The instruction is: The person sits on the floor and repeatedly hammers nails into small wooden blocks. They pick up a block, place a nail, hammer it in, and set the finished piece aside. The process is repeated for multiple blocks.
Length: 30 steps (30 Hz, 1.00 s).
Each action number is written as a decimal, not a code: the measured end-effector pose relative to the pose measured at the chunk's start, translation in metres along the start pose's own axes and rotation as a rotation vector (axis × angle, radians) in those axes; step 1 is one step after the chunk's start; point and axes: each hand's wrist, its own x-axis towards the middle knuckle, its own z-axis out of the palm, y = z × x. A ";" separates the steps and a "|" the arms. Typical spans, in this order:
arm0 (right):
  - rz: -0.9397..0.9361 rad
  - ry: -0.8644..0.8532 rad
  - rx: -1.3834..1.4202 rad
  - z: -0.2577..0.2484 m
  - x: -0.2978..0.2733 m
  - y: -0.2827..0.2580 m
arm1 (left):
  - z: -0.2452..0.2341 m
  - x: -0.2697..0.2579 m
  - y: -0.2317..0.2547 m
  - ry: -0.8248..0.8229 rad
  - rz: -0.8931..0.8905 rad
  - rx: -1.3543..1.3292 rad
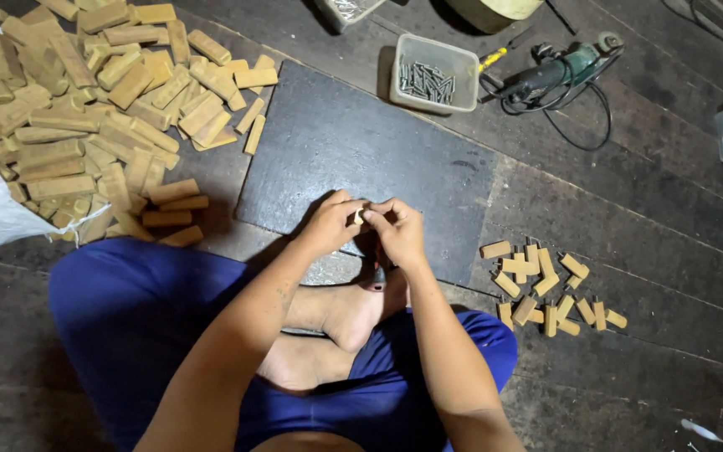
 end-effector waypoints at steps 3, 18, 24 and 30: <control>-0.115 -0.026 -0.237 -0.003 -0.005 -0.014 | 0.005 -0.001 -0.002 -0.013 0.014 0.019; -0.550 -0.161 -0.706 0.015 -0.005 -0.014 | 0.017 -0.007 -0.019 0.008 -0.027 0.136; -0.348 -0.098 -0.552 0.007 -0.009 -0.033 | -0.021 -0.023 0.024 0.140 0.043 -0.319; -0.362 -0.039 -0.367 0.013 -0.012 -0.028 | -0.014 -0.029 0.018 0.285 0.172 -0.353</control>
